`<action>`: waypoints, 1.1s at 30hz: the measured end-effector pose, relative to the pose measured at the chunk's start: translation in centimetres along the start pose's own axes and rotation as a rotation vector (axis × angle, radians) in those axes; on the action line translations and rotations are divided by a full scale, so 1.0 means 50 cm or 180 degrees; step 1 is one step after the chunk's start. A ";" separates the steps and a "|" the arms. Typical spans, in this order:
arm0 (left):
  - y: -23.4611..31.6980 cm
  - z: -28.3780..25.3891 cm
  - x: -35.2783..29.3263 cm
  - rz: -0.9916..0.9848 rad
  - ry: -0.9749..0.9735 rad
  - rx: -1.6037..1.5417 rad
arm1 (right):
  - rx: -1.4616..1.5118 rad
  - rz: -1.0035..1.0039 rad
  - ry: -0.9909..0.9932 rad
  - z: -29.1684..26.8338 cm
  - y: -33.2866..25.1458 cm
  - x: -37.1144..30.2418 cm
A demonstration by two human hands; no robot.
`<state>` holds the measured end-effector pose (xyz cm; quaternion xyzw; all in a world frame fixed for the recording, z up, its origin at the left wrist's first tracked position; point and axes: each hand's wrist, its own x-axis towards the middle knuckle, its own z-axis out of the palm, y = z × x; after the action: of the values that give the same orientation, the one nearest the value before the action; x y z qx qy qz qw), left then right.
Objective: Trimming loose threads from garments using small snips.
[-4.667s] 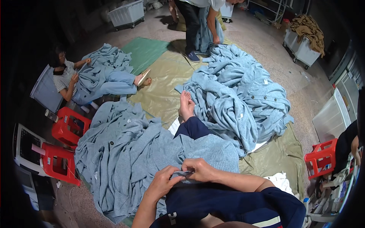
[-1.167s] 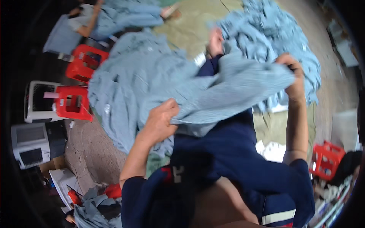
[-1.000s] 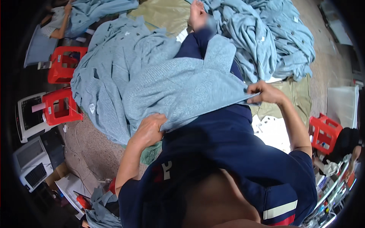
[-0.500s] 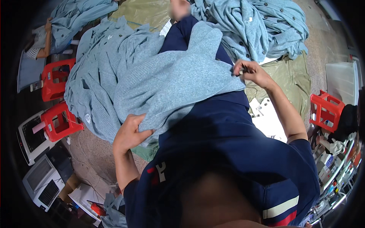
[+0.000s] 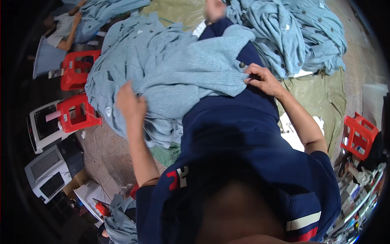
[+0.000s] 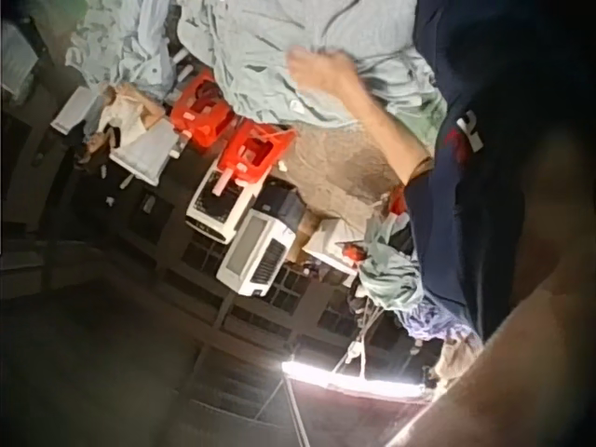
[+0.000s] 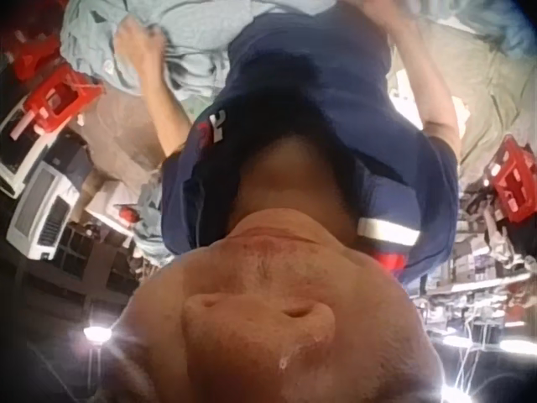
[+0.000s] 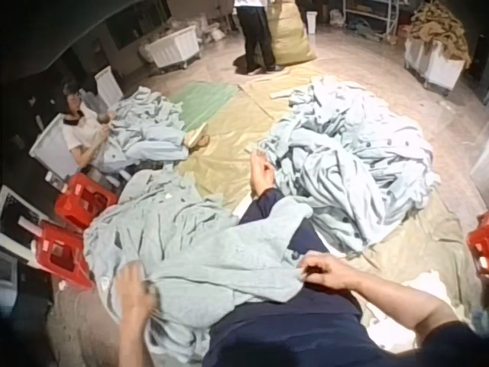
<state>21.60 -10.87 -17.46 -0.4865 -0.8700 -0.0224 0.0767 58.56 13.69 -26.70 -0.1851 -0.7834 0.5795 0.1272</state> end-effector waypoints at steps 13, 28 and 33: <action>0.294 -0.250 0.126 0.1869 -0.1294 -0.2810 | 0.0996 -0.0114 0.0229 -0.006 -0.189 0.137; 0.212 -0.534 0.229 0.1637 0.0664 -0.5949 | -0.0350 -0.0071 0.2036 -0.263 0.205 0.247; 0.114 -0.536 0.214 0.1345 0.0606 -0.5506 | 0.0495 -0.1403 0.2976 -0.601 -0.137 0.017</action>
<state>23.90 -1.90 10.46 -0.5204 -0.4311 -0.6961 -0.2425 69.25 38.16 -11.27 -0.2448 -0.6180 0.4509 0.5957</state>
